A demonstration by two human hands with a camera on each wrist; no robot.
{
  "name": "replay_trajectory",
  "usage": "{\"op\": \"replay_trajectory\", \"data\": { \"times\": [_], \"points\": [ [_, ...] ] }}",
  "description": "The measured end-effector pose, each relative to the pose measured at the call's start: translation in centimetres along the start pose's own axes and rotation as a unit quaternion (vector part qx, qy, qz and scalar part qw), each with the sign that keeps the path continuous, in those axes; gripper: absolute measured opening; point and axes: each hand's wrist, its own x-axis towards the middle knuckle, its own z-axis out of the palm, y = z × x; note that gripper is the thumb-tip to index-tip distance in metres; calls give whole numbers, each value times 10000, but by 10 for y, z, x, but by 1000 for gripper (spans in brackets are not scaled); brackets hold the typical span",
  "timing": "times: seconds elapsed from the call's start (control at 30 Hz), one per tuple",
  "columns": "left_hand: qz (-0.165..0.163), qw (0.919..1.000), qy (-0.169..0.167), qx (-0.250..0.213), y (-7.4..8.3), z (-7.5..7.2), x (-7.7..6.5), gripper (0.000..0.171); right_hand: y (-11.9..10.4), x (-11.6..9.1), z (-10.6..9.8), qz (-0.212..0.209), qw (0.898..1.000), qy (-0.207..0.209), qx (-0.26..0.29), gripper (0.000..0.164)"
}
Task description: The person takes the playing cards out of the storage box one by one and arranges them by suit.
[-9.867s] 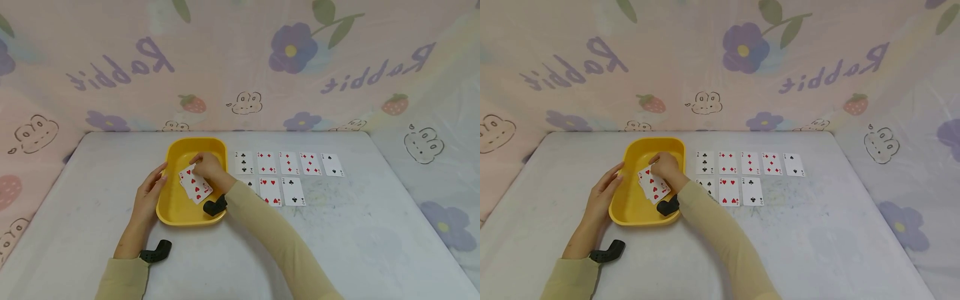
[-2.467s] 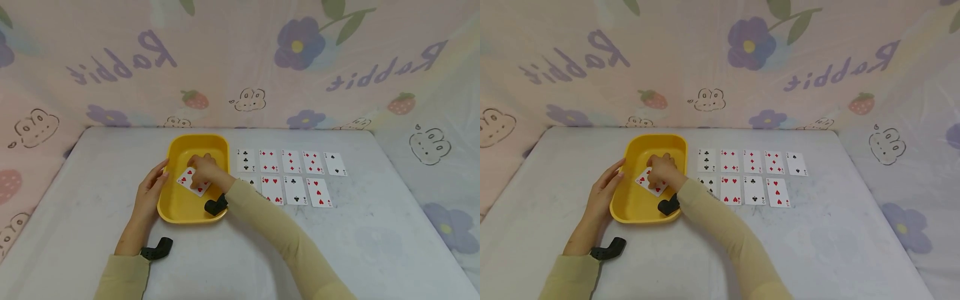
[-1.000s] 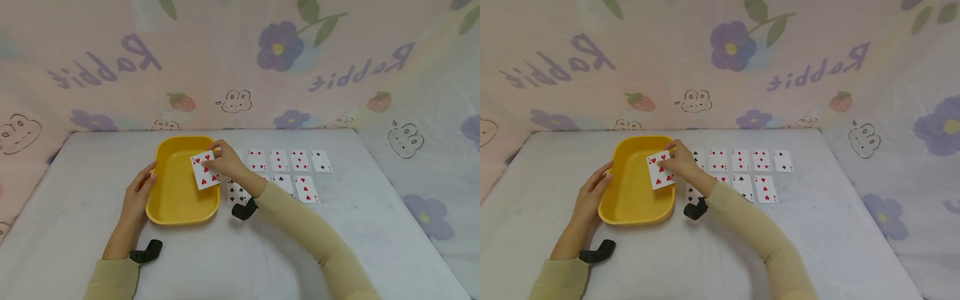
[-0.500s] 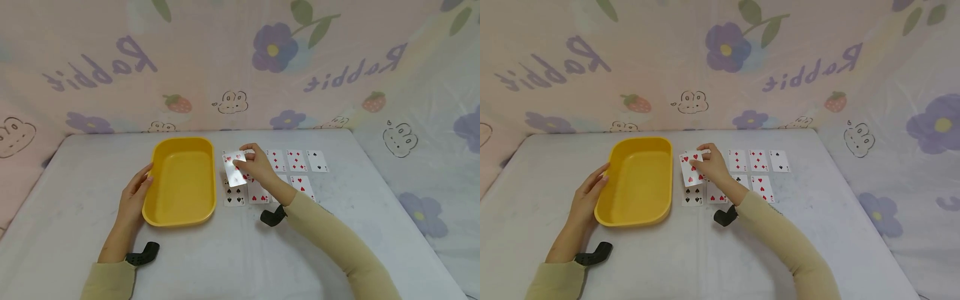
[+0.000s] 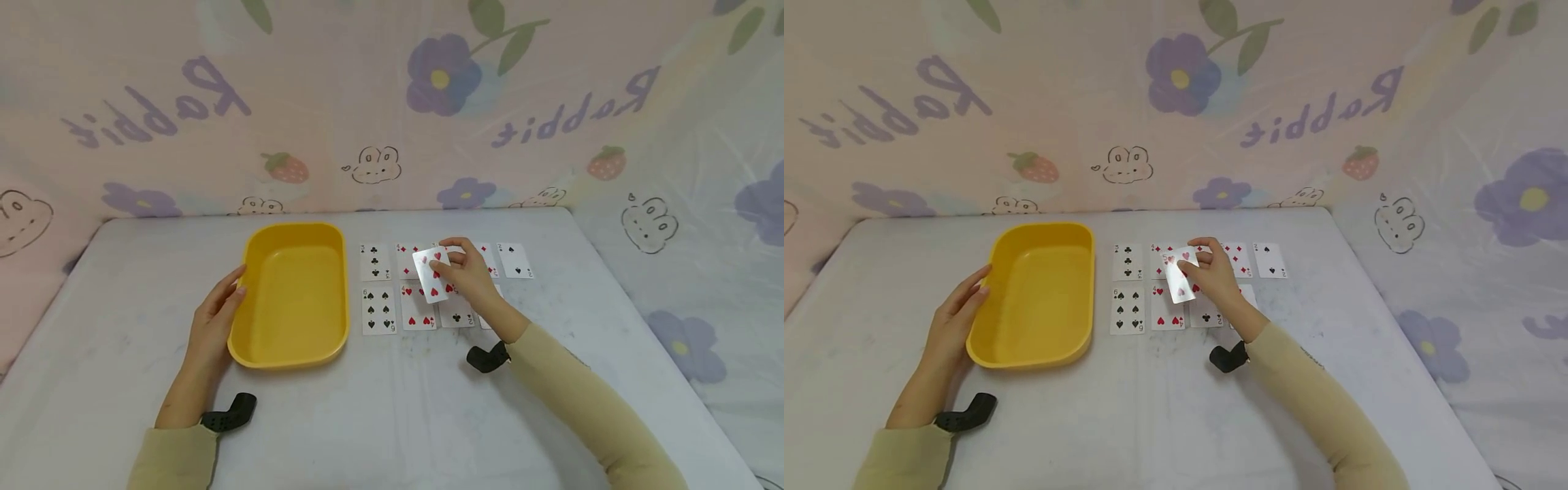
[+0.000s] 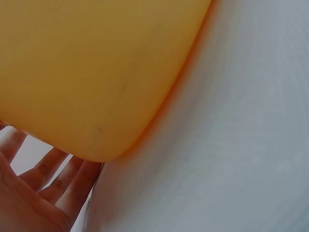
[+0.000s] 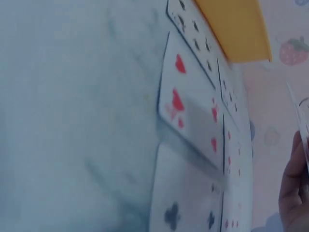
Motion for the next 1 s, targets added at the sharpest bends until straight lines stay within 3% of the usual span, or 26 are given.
{"op": "replay_trajectory", "data": {
  "times": [0.13,0.43,0.7,1.0],
  "points": [
    [25,10000,-40,-65,-1,1,1,48,10,-3,-17,43,9998,111,-155,49],
    [24,10000,9,65,-1,0,1,48,31,-11,-55,692,9941,481,-681,53],
    [44,10000,-6,-24,0,1,1,48,44,-17,-87,949,9880,795,-923,57],
    [29,9990,40,448,2,-2,2,48,58,-28,-119,1326,9776,777,-1441,59]
  ]
}}
